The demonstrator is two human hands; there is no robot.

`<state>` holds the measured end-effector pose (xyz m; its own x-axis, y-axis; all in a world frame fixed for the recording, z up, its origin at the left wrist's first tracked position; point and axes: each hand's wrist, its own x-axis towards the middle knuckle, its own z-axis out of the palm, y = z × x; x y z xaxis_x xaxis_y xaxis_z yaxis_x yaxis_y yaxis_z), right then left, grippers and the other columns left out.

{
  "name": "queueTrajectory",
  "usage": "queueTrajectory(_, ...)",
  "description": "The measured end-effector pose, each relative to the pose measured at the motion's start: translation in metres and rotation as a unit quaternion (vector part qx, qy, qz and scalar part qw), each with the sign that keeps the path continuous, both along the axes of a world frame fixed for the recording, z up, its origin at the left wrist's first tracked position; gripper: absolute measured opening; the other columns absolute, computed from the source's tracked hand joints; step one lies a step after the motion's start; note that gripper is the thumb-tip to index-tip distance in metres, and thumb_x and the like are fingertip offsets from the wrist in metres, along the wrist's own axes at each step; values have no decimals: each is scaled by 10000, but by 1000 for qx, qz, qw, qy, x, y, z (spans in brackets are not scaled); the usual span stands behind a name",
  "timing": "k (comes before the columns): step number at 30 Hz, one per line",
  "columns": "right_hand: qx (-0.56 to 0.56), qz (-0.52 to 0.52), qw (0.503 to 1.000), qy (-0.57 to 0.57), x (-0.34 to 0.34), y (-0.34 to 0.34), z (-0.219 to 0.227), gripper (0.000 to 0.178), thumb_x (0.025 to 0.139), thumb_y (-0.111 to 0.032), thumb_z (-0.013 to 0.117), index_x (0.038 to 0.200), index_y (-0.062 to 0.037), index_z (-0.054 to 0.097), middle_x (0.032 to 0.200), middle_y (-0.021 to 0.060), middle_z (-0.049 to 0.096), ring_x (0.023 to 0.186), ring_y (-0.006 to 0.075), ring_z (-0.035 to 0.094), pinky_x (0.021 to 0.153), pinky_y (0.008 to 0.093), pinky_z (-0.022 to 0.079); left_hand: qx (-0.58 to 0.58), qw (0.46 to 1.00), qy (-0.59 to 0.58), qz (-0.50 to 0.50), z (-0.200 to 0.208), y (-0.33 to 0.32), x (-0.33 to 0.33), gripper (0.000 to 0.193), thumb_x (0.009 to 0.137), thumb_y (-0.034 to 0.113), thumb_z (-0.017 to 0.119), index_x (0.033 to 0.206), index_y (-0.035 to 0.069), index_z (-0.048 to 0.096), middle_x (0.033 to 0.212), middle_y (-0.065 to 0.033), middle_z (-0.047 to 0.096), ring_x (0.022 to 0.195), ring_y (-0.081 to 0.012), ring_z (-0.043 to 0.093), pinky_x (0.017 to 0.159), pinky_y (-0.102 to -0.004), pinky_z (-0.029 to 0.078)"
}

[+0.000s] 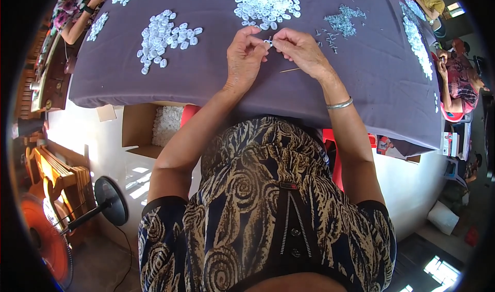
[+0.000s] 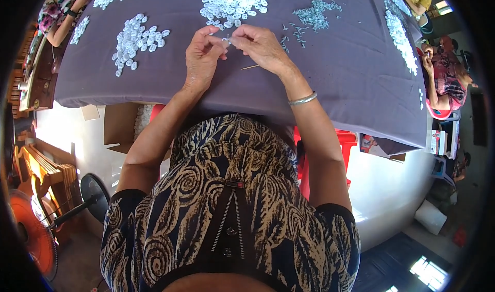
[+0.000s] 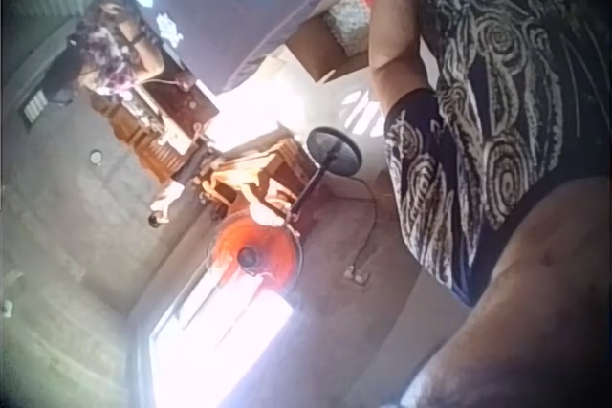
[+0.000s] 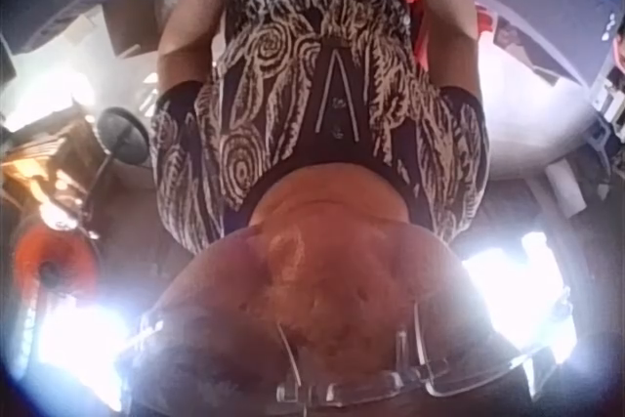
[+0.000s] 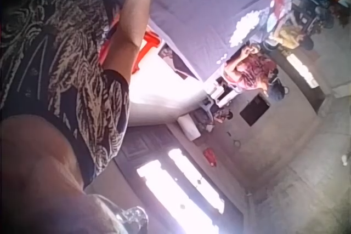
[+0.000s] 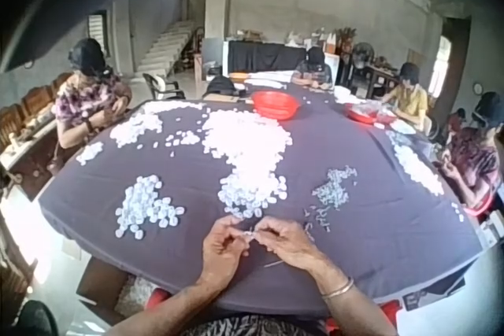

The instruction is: The person assembles plastic cord locks by picking up plastic components and metal springs from the table and fitting them together by hand.

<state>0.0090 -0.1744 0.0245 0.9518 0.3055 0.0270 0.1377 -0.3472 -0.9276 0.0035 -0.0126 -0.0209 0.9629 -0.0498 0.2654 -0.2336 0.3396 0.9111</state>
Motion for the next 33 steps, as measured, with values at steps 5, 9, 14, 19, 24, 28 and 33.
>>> queueTrajectory(5, 35, -19, 998, -58, 3, 5, -14, 148, 869, -164, 598, 870, -17, 616, 710, -17, 581, 623, 69, 505, 580, 239, 451, 15, 1000, 1, 8, 0, 0, 0, 313, 831, -41, 595, 1118, 1, 478, 764, -39, 590, 663, -81, 550, 572, -215, 475)
queueTrajectory(9, 22, -25, 998, -47, 2, 4, -14, 94, 896, -119, 562, 898, -34, 600, 734, -55, 521, 648, 28, 441, 576, 193, 391, 33, 999, -16, -1, 0, -2, 1, 313, 836, -36, 594, 1125, 4, 479, 760, -34, 591, 666, -73, 549, 577, -212, 474)
queueTrajectory(14, 59, -14, 996, -61, 5, 0, -26, 74, 883, -91, 547, 873, -44, 604, 710, -63, 507, 640, 23, 436, 568, 192, 377, 57, 998, 1, -6, 1, -2, -1, 310, 850, -16, 590, 1143, 17, 492, 788, -35, 607, 682, -70, 555, 587, -209, 475)
queueTrajectory(19, 53, -9, 997, -56, 3, 1, -22, 73, 856, -75, 546, 840, -31, 602, 693, -66, 481, 665, 25, 426, 571, 205, 368, 83, 996, 15, -23, -2, 7, 2, 290, 852, -12, 594, 1130, 30, 522, 786, -26, 613, 695, -78, 569, 607, -213, 481)
queueTrajectory(24, 68, 14, 996, -49, 4, -1, -23, 52, 867, -59, 554, 845, -30, 591, 725, -64, 495, 673, 28, 429, 587, 207, 381, 70, 996, 12, -56, 1, 9, 4, 310, 847, -12, 596, 1142, 31, 513, 777, -25, 608, 682, -82, 569, 607, -222, 484)
queueTrajectory(28, 101, 22, 994, -27, 2, 1, -20, 32, 872, -70, 594, 882, -46, 576, 731, -57, 505, 677, 22, 445, 590, 190, 381, 74, 996, 12, -38, -1, 9, 3, 336, 853, -21, 576, 1169, 34, 477, 774, -26, 600, 667, -83, 561, 603, -222, 477)
queueTrajectory(33, 128, 14, 991, -19, -3, 5, -9, 112, 857, -122, 655, 855, -31, 591, 710, -42, 534, 659, 38, 486, 581, 219, 422, 71, 997, -9, -29, -3, 5, 1, 341, 872, -28, 561, 1194, 27, 463, 783, -4, 576, 681, -69, 527, 625, -216, 469)
